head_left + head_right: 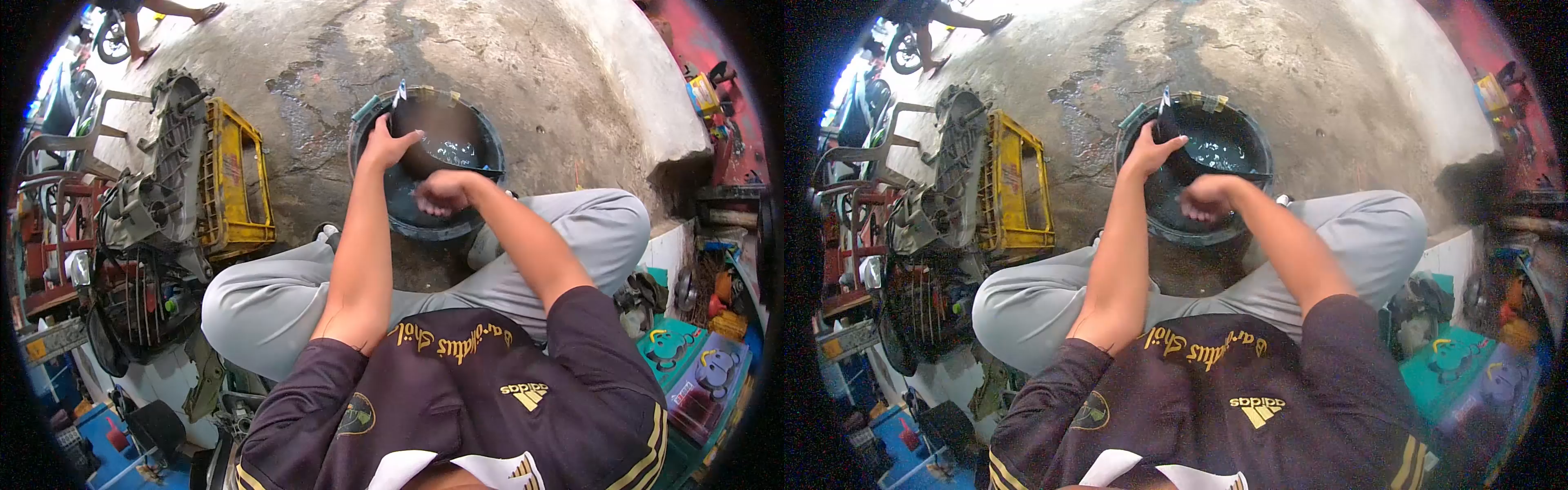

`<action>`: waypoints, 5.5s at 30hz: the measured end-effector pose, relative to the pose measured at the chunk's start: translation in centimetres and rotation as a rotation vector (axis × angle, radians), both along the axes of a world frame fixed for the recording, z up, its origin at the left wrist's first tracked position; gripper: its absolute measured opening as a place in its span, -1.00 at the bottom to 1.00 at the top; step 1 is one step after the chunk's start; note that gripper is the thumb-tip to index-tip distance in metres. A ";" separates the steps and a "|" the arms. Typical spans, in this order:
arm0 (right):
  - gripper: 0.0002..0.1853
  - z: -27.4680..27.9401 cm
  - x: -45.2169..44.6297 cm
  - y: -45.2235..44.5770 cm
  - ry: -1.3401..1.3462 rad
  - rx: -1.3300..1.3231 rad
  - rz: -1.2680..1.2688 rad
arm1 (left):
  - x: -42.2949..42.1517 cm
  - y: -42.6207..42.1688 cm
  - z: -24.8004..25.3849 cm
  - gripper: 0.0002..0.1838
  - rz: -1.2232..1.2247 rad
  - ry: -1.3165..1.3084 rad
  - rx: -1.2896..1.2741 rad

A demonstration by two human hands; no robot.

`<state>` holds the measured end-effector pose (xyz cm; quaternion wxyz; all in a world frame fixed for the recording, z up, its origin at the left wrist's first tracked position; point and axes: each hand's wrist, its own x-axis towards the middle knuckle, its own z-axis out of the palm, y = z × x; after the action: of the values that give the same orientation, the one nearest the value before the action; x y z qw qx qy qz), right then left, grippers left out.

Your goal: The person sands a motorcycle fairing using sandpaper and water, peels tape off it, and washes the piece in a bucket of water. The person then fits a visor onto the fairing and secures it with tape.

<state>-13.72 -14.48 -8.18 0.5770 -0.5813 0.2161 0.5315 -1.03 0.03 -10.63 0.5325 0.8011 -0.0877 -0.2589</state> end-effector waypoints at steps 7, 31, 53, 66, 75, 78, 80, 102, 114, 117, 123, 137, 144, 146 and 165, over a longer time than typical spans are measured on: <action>-0.62 8.7 0.7 -5.1 -0.202 -0.227 -0.006 | -0.7 -0.4 0.0 0.30 0.016 -0.083 0.083; -0.21 13.1 2.1 -10.6 -0.408 0.315 -0.635 | -3.2 -0.7 1.8 0.34 0.040 -0.128 0.219; -0.43 16.2 0.6 -10.8 -0.551 0.509 -0.867 | -8.5 4.3 10.5 -0.56 -0.905 -1.138 0.767; -0.19 19.7 -1.7 -11.6 -0.553 0.772 -1.101 | -7.5 4.6 16.8 -0.79 -0.931 -1.048 0.530; -0.34 21.4 -1.6 -11.1 -0.710 0.343 -1.081 | -9.1 4.6 21.8 -0.71 -0.488 -0.871 0.352; -0.42 19.7 -1.2 -11.6 -0.895 -0.031 -0.964 | -8.9 5.0 21.9 -0.69 -0.268 -0.622 0.226; -0.46 18.5 -0.8 -11.5 -0.971 -0.258 -0.860 | -8.7 5.3 21.9 -0.69 -0.172 -0.463 0.182; -0.65 15.3 0.8 -6.6 -0.868 -0.637 -0.387 | -7.3 8.2 17.7 -0.74 0.182 0.139 -0.189; -0.70 16.2 -0.7 -2.9 -1.031 -0.779 -0.485 | -7.0 7.6 18.1 -0.70 0.275 0.047 -0.071; -0.71 15.2 -1.1 -3.1 -1.128 -0.860 -0.477 | -6.5 7.6 18.7 -0.58 0.315 0.055 -0.046; -0.73 14.3 -1.4 -3.1 -1.210 -0.743 -0.447 | -4.8 8.0 19.7 -0.66 0.418 0.037 -0.287; -0.83 13.3 -0.4 -2.7 -1.309 -0.435 -0.321 | -5.5 8.2 19.1 -0.69 0.419 0.057 -0.305; -0.89 14.1 -0.3 -2.4 -1.241 -0.356 -0.389 | -6.8 7.9 19.2 -0.73 0.157 -0.054 0.132; -0.89 14.1 -0.4 -2.2 -1.197 -0.355 -0.439 | -6.9 7.4 19.2 -0.75 0.157 -0.056 0.112; -0.88 13.1 -0.7 -2.6 -1.106 -0.402 -0.531 | -7.8 6.7 18.9 -0.70 0.133 -0.247 0.023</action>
<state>-14.44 -17.12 4.94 0.5948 -0.7930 0.1187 -0.0581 -8.81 6.74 8.26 0.5245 0.8369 -0.0963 -0.1236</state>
